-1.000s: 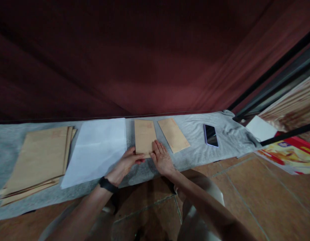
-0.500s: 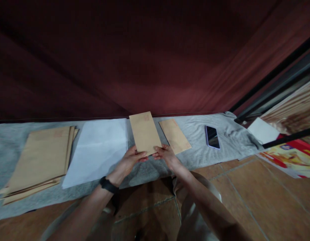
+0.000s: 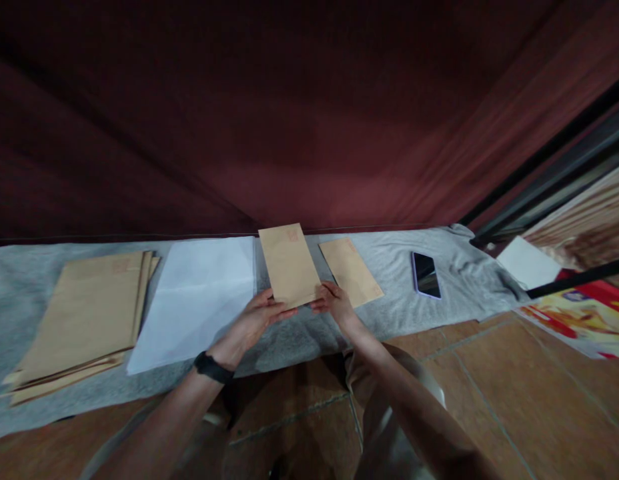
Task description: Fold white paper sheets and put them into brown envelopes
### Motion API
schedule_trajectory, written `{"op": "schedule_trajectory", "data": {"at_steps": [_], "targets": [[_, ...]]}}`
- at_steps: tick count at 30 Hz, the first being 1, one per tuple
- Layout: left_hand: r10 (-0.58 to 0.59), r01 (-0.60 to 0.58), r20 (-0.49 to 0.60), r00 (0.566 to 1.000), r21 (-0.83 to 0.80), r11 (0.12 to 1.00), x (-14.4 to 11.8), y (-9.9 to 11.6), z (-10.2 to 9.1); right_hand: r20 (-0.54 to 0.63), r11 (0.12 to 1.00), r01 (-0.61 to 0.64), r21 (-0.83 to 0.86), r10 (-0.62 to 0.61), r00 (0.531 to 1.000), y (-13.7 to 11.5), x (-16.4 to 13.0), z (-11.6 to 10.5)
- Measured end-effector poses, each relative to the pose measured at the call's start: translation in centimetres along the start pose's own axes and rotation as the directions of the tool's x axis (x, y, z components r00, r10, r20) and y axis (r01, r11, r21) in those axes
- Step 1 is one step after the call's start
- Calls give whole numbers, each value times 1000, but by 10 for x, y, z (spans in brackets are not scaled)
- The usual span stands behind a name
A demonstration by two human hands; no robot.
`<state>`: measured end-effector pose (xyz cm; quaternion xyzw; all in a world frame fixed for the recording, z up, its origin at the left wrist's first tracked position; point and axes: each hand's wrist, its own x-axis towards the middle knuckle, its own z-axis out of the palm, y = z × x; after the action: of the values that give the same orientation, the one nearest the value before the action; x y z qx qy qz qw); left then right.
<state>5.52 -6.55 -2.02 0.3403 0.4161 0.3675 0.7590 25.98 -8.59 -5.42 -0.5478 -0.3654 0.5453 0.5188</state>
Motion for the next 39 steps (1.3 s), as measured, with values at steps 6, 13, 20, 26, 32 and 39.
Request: {"op": "schedule_trajectory", "data": {"at_steps": [6,13,20,26,32,39], "targets": [[61,-61,33,998,-9,998,2,0,-3,304,396,553,-733,-536,787,-8,-15,3],[46,-49,73,996,35,998,0,4,7,530,54,609,-791,-438,727,-5,-15,7],[108,-109,65,992,14,994,-1,9,7,259,459,572,-680,-579,773,-26,-11,3],[62,-62,-12,998,-24,998,4,0,10,-186,944,319,-84,-329,926,-24,0,14],[25,-21,31,999,-124,992,7,-12,16,-61,958,204,200,-195,979,-8,-3,36],[7,-16,-86,996,-107,994,11,-22,19,22,976,197,90,-200,980,-2,-8,47]]}}
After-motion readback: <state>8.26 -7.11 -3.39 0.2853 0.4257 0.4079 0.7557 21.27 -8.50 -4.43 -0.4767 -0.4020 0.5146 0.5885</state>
